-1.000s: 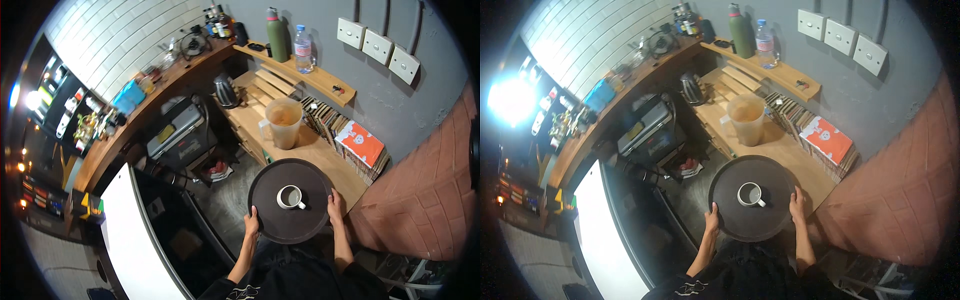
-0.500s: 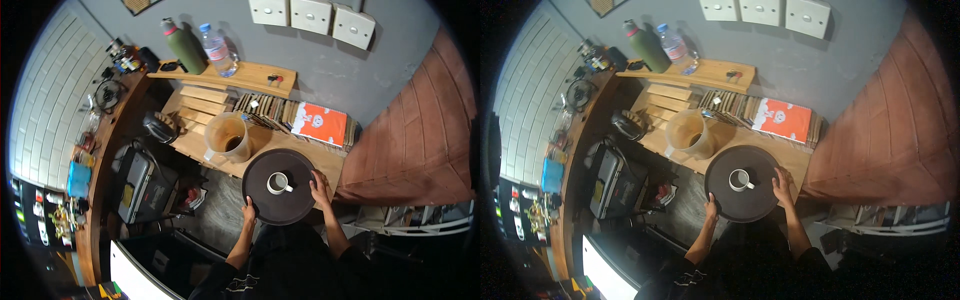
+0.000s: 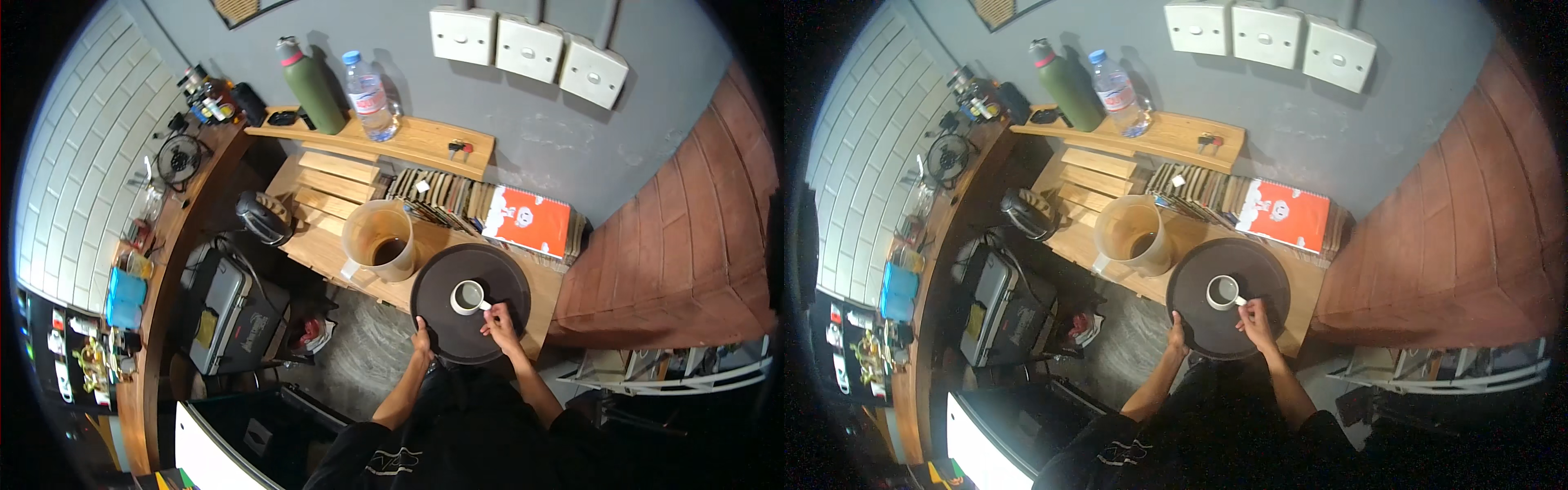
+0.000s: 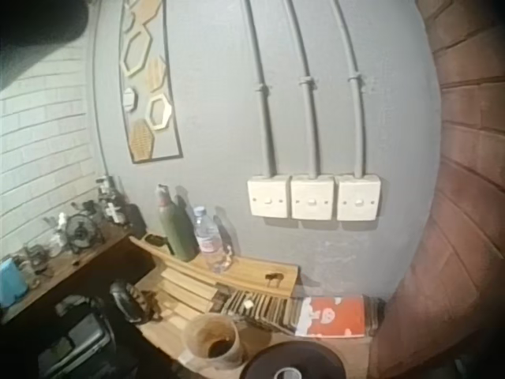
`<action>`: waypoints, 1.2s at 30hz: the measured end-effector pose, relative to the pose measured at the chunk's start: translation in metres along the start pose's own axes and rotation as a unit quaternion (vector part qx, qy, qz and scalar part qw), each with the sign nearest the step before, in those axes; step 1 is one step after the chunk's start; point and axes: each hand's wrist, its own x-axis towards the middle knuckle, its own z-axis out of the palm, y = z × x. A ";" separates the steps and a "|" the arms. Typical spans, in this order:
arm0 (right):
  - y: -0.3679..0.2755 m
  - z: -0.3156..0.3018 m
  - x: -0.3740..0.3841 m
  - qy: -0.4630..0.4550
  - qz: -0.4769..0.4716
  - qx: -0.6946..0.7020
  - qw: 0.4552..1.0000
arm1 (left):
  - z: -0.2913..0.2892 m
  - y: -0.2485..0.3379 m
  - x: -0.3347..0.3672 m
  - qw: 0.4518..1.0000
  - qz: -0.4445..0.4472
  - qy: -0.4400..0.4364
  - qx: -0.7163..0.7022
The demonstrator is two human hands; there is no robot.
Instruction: The person picks up a tray and a cup from a wooden counter, carries them to another table to collect more mugs, and then places the items on a surface before handling a kettle by hand.
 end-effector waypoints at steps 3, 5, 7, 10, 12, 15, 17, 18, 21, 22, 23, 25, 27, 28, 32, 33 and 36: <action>-0.029 0.014 0.000 -0.045 -0.010 -0.038 0.998 | -0.017 0.011 -0.001 0.999 0.001 -0.040 0.006; -0.033 0.020 0.005 -0.082 0.002 -0.050 0.995 | -0.045 -0.006 0.028 0.999 -0.009 -0.022 0.040; -0.030 0.012 0.015 -0.092 0.009 -0.061 0.994 | -0.034 0.007 0.004 0.982 0.015 -0.023 0.185; -0.025 0.012 0.021 -0.095 0.071 0.022 0.993 | -0.053 0.025 -0.027 0.977 0.040 -0.055 0.202; -0.022 0.017 0.021 -0.099 0.063 0.011 0.993 | -0.063 0.035 -0.047 0.984 0.035 -0.106 0.137; -0.023 0.032 0.012 -0.102 0.041 -0.016 0.994 | -0.076 0.017 -0.030 0.961 0.176 -0.184 0.105; -0.025 0.033 0.006 -0.079 0.037 -0.028 0.996 | -0.063 0.026 -0.047 0.968 0.160 -0.165 0.099; -0.027 0.036 0.002 -0.071 0.026 -0.019 0.997 | -0.055 0.031 -0.057 0.971 0.147 -0.164 0.088; -0.045 0.045 -0.007 -0.114 -0.015 -0.019 0.993 | -0.062 0.034 -0.052 0.959 0.170 -0.199 0.105; -0.057 0.051 -0.009 -0.116 -0.011 -0.016 0.993 | -0.064 0.038 -0.051 0.954 0.165 -0.211 0.136; -0.065 0.057 -0.010 -0.131 -0.013 -0.021 0.991 | -0.067 0.042 -0.050 0.948 0.160 -0.221 0.166; -0.082 0.062 -0.009 -0.194 -0.023 -0.024 0.980 | -0.068 0.057 -0.068 0.946 0.168 -0.223 0.168; -0.102 0.082 -0.010 -0.230 -0.036 -0.034 0.972 | -0.081 0.073 -0.081 0.963 0.190 -0.149 0.124; -0.108 0.094 -0.008 -0.268 -0.026 -0.041 0.962 | -0.095 0.080 -0.087 0.962 0.213 -0.130 0.114; -0.135 0.163 -0.005 -0.405 -0.038 -0.056 0.912 | -0.152 0.118 -0.152 0.955 0.286 -0.072 0.043; -0.138 0.186 -0.007 -0.447 -0.049 -0.061 0.891 | -0.170 0.122 -0.171 0.954 0.293 -0.051 0.027; -0.144 0.261 -0.020 -0.523 -0.041 -0.066 0.849 | -0.215 0.134 -0.225 0.913 0.395 0.037 0.092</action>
